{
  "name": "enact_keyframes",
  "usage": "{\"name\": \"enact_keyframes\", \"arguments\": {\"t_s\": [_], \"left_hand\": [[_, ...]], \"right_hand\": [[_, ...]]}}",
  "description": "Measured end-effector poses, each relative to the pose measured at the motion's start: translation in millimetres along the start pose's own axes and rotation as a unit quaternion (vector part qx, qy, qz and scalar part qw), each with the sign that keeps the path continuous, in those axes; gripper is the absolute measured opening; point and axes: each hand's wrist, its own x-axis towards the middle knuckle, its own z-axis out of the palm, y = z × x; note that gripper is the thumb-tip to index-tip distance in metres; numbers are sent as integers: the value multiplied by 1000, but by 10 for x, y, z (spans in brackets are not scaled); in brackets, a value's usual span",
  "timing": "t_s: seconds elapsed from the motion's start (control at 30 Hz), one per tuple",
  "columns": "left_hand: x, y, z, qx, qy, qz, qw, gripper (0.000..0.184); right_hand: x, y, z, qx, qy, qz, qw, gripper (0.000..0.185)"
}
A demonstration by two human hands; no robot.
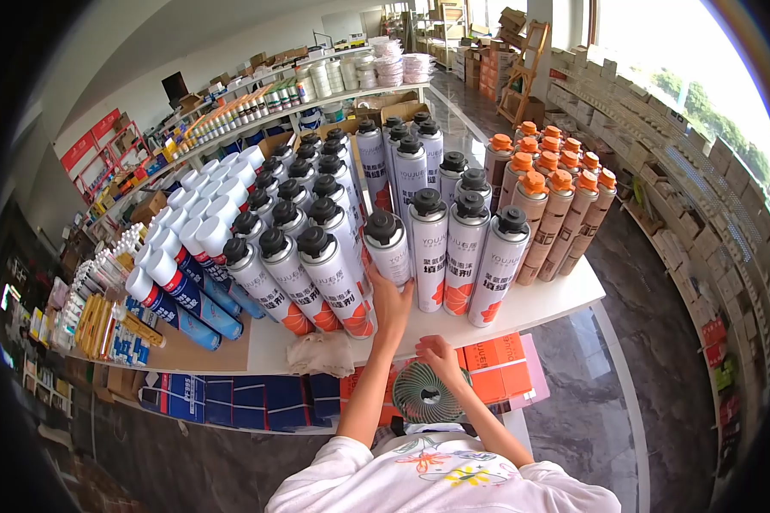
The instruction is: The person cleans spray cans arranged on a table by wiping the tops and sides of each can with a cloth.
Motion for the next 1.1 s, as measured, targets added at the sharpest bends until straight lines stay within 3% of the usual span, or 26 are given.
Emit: {"name": "enact_keyframes", "arguments": {"t_s": [0.17, 0.27, 0.43, 0.53, 0.8, 0.97, 1.0, 1.1], "left_hand": [[-189, -19, 19, -6, 9, -23, 1000, 81], [-286, 97, -46, -41, -36, -108, 993, 77], [-485, 191, -148, -4, -31, -23, 999, 71], [-558, 272, -223, 13, -31, 27, 999, 73], [-679, 403, -464, -8, -81, 19, 996, 71], [-571, 218, -381, -125, -132, 21, 983, 66], [-519, 392, -478, -106, -142, -6, 984, 53], [-417, 391, -447, -166, -174, -8, 970, 55]], "right_hand": [[20, -62, 42, -4, -2, -3, 1000, 27], [22, -77, 38, -8, 0, -18, 1000, 26], [43, -85, -2, 46, 7, -34, 998, 26], [-26, -314, -43, -35, 21, -31, 999, 32], [-118, -721, 89, -62, 93, -160, 981, 36], [-99, -746, 58, -78, 121, -175, 974, 38], [-90, -742, 49, -79, 122, -175, 974, 39], [-74, -760, 28, -88, 131, -177, 971, 42]]}}
